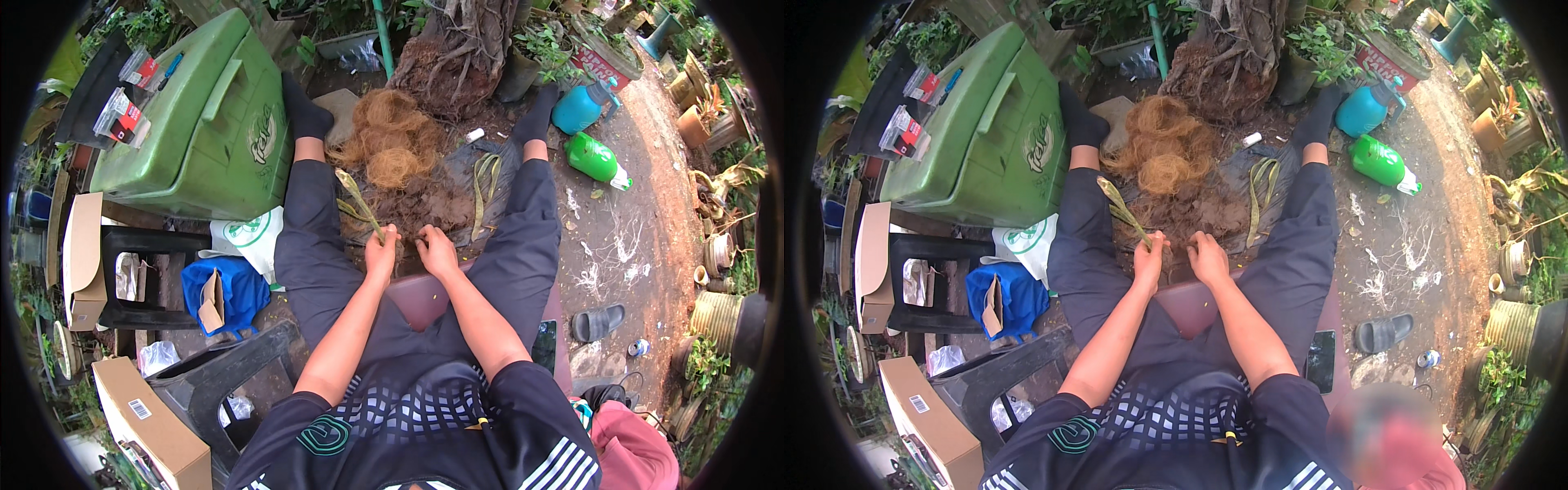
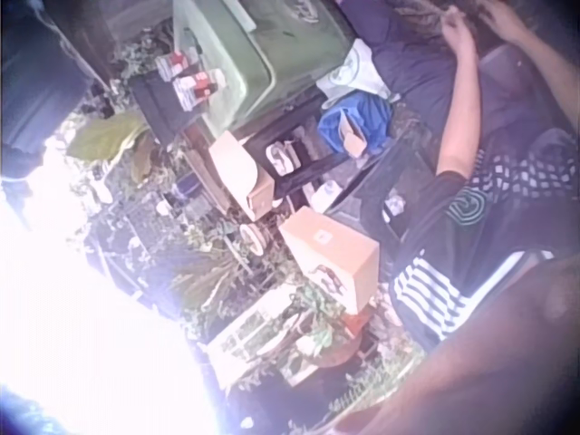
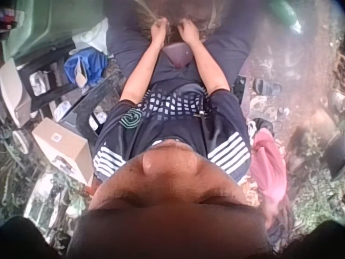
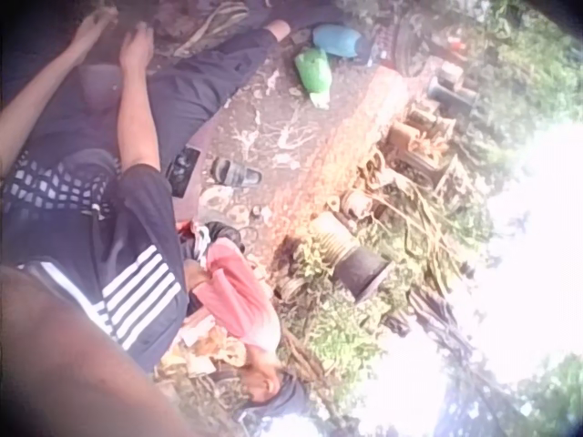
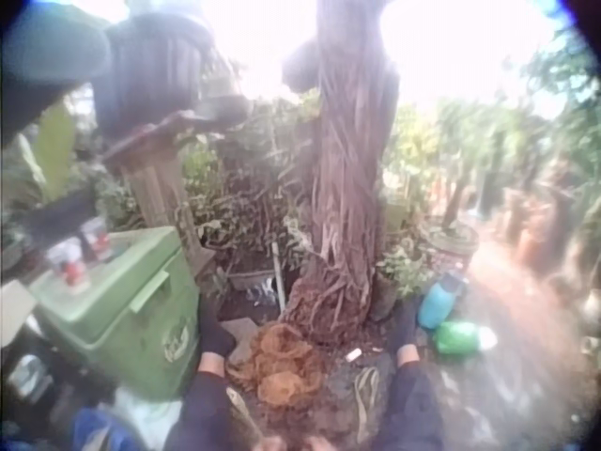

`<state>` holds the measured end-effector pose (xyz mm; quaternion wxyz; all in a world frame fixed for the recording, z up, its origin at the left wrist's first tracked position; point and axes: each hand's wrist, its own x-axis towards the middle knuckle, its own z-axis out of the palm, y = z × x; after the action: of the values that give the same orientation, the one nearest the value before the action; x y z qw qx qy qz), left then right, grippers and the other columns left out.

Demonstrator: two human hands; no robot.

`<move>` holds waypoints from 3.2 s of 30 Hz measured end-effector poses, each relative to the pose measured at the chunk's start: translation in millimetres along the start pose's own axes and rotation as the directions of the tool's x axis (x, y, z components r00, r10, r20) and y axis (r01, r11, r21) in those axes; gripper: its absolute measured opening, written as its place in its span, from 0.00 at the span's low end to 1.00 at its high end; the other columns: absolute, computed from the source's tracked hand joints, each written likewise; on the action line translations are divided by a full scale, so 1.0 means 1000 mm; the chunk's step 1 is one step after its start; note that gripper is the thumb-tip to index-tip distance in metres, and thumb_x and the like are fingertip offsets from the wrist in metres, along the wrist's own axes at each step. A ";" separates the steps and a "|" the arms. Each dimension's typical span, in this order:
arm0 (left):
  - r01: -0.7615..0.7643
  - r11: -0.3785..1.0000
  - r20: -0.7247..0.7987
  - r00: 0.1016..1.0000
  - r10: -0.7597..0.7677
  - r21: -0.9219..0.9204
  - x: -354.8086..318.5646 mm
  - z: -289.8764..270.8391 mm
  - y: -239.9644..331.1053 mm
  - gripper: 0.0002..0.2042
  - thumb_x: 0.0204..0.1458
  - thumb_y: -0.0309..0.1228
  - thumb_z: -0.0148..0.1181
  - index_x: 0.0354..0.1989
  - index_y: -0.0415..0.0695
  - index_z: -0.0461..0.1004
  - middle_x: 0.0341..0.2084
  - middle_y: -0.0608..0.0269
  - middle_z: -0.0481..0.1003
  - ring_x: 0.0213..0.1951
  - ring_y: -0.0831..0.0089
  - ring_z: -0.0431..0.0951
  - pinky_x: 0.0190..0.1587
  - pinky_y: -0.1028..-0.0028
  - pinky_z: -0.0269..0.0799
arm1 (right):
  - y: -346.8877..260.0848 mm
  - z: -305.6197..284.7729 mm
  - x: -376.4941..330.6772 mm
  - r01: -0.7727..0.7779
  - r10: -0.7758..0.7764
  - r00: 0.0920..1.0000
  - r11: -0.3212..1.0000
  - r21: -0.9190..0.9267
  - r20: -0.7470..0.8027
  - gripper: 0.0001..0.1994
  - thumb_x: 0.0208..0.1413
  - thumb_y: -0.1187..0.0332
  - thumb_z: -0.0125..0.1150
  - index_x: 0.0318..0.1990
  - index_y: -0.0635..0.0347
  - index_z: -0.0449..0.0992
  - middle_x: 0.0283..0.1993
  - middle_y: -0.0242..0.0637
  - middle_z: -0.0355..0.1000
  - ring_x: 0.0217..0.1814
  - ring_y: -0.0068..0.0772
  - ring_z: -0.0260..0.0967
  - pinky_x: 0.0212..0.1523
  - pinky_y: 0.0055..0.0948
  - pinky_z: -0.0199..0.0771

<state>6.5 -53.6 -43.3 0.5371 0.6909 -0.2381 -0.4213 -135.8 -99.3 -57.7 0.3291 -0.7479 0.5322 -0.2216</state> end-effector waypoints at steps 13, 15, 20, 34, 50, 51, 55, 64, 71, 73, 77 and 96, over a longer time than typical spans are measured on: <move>0.045 0.992 0.201 0.977 -0.068 0.115 -0.009 0.002 0.009 0.19 0.60 0.44 0.58 0.47 0.39 0.75 0.36 0.66 0.76 0.40 0.77 0.72 0.48 0.75 0.65 | -0.002 -0.016 0.005 -0.238 0.203 0.964 0.366 0.900 0.173 0.09 0.59 0.79 0.52 0.42 0.55 0.62 0.39 0.27 0.59 0.40 0.18 0.62 0.44 0.32 0.80; 0.018 0.994 0.204 0.978 -0.039 0.103 -0.010 0.004 0.005 0.21 0.59 0.44 0.60 0.49 0.37 0.74 0.36 0.65 0.76 0.40 0.78 0.72 0.48 0.75 0.66 | -0.007 -0.018 0.003 -0.293 0.164 0.955 0.372 0.881 0.249 0.10 0.60 0.77 0.52 0.46 0.56 0.62 0.45 0.31 0.62 0.45 0.20 0.64 0.42 0.30 0.79; -0.019 0.984 0.115 0.993 -0.002 0.178 -0.011 0.004 0.003 0.21 0.55 0.43 0.64 0.41 0.32 0.74 0.26 0.67 0.75 0.30 0.81 0.71 0.35 0.74 0.68 | -0.017 -0.023 0.002 -0.348 0.151 0.937 0.413 0.842 0.314 0.13 0.62 0.73 0.53 0.53 0.59 0.66 0.51 0.34 0.66 0.50 0.22 0.68 0.42 0.29 0.79; -0.077 0.949 0.049 0.997 0.065 0.305 -0.002 0.005 -0.002 0.16 0.54 0.40 0.64 0.39 0.37 0.78 0.25 0.64 0.76 0.29 0.76 0.74 0.37 0.73 0.70 | -0.015 -0.010 0.003 -0.292 0.220 0.955 0.597 0.747 0.198 0.12 0.61 0.69 0.57 0.48 0.67 0.73 0.31 0.31 0.73 0.28 0.16 0.69 0.29 0.20 0.70; -0.035 0.996 0.058 0.998 0.030 0.079 0.005 0.005 0.015 0.25 0.57 0.46 0.61 0.52 0.36 0.72 0.35 0.65 0.74 0.42 0.79 0.72 0.50 0.75 0.66 | -0.006 -0.042 0.001 -0.439 0.444 0.845 0.258 0.861 0.298 0.11 0.65 0.72 0.48 0.53 0.56 0.69 0.39 0.31 0.70 0.31 0.22 0.71 0.30 0.23 0.72; -0.014 0.999 0.112 0.994 0.009 0.048 0.005 0.004 0.016 0.25 0.58 0.45 0.61 0.55 0.37 0.70 0.37 0.64 0.75 0.44 0.79 0.72 0.52 0.75 0.65 | -0.006 -0.042 0.000 -0.413 0.410 0.866 0.261 0.872 0.287 0.11 0.65 0.71 0.48 0.53 0.56 0.69 0.40 0.31 0.70 0.31 0.21 0.71 0.31 0.22 0.72; 0.037 0.999 0.244 0.969 -0.042 0.024 0.003 0.003 0.017 0.24 0.58 0.42 0.61 0.59 0.40 0.70 0.41 0.63 0.75 0.48 0.78 0.72 0.55 0.74 0.64 | -0.009 -0.042 -0.002 -0.440 0.366 0.861 0.190 0.878 0.352 0.11 0.66 0.68 0.50 0.52 0.56 0.70 0.41 0.29 0.70 0.33 0.20 0.70 0.32 0.22 0.71; -0.050 0.990 0.317 0.948 0.005 0.135 -0.007 0.004 0.018 0.12 0.56 0.35 0.63 0.41 0.38 0.77 0.33 0.67 0.75 0.37 0.81 0.72 0.42 0.77 0.68 | -0.007 -0.030 -0.002 -0.519 0.259 0.854 0.372 0.770 0.451 0.11 0.66 0.68 0.50 0.52 0.60 0.71 0.45 0.32 0.71 0.38 0.24 0.72 0.39 0.25 0.73; 0.061 0.998 0.131 0.989 -0.064 0.032 -0.005 0.004 0.023 0.11 0.57 0.35 0.61 0.39 0.39 0.76 0.31 0.71 0.73 0.35 0.82 0.69 0.40 0.77 0.64 | -0.005 -0.032 -0.001 -0.449 0.287 0.884 0.302 0.841 0.369 0.14 0.62 0.78 0.45 0.54 0.65 0.68 0.52 0.40 0.69 0.51 0.34 0.73 0.53 0.29 0.76; 0.082 0.996 0.119 0.989 -0.084 0.025 -0.006 0.003 0.024 0.11 0.57 0.36 0.61 0.39 0.39 0.76 0.31 0.71 0.73 0.35 0.81 0.69 0.41 0.77 0.64 | -0.006 -0.034 -0.002 -0.414 0.293 0.898 0.316 0.853 0.327 0.15 0.61 0.80 0.44 0.54 0.65 0.68 0.54 0.41 0.67 0.51 0.35 0.73 0.53 0.29 0.76; 0.083 0.996 0.144 0.986 -0.086 0.030 -0.007 0.003 0.025 0.12 0.57 0.36 0.61 0.40 0.39 0.76 0.31 0.71 0.74 0.35 0.81 0.69 0.41 0.77 0.64 | -0.007 -0.034 -0.002 -0.443 0.349 0.879 0.343 0.828 0.325 0.14 0.61 0.79 0.46 0.53 0.64 0.68 0.53 0.42 0.68 0.50 0.36 0.74 0.52 0.31 0.77; 0.022 0.993 0.250 0.967 -0.051 0.116 -0.010 0.006 0.015 0.12 0.58 0.38 0.61 0.37 0.40 0.75 0.27 0.71 0.73 0.31 0.83 0.69 0.36 0.77 0.65 | -0.013 -0.024 -0.006 -0.347 0.193 0.938 0.482 0.804 0.289 0.15 0.59 0.75 0.58 0.54 0.63 0.69 0.37 0.31 0.71 0.38 0.23 0.73 0.39 0.24 0.76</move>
<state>-2.1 -53.2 -26.6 0.4550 0.6650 -0.3150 -0.5015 -145.5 -96.9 -31.9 0.7211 -0.4158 0.4406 -0.3361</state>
